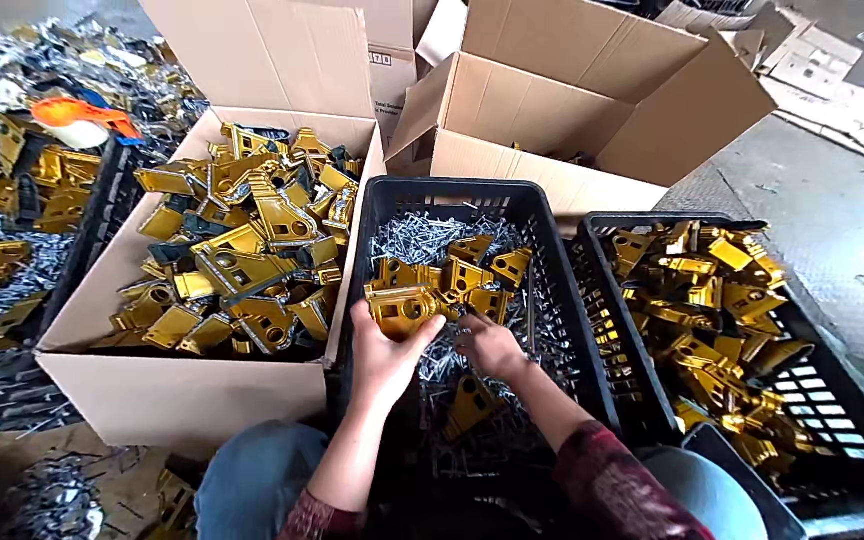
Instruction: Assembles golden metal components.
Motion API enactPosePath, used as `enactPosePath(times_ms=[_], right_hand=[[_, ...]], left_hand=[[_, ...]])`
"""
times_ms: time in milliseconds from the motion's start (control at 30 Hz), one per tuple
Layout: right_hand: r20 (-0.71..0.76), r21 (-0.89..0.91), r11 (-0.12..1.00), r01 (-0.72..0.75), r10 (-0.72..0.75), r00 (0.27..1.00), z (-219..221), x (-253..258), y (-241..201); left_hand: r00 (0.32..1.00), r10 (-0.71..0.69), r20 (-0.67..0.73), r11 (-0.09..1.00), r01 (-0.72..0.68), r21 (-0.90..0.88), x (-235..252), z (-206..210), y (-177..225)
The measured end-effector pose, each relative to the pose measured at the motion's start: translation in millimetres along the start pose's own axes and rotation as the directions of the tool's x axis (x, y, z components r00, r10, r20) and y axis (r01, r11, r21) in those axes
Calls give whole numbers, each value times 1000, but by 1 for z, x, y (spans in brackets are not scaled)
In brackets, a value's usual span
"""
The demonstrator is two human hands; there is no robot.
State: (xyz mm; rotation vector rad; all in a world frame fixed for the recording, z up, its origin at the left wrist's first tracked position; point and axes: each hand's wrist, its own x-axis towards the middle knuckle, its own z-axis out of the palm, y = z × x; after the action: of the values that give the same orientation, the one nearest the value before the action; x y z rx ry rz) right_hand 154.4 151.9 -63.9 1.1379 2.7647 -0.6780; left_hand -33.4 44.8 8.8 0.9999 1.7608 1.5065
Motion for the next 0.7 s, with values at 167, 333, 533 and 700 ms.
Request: enactPosePath(times_ms=[167, 333, 533, 700], right_hand=[[-77, 428, 902, -56, 98, 992, -50, -42, 4], [-320, 186, 969, -161, 214, 923, -52, -75, 12], [-550, 355, 931, 90, 130, 825, -56, -96, -8], [-678, 213, 939, 270, -57, 733, -52, -88, -28]], left_hand=[[986, -140, 95, 927, 164, -337, -12, -14, 12], [983, 172, 59, 984, -169, -54, -19, -6, -1], [941, 227, 253, 900, -301, 314, -27, 0, -6], [898, 12, 441, 995, -56, 86, -27, 7, -4]])
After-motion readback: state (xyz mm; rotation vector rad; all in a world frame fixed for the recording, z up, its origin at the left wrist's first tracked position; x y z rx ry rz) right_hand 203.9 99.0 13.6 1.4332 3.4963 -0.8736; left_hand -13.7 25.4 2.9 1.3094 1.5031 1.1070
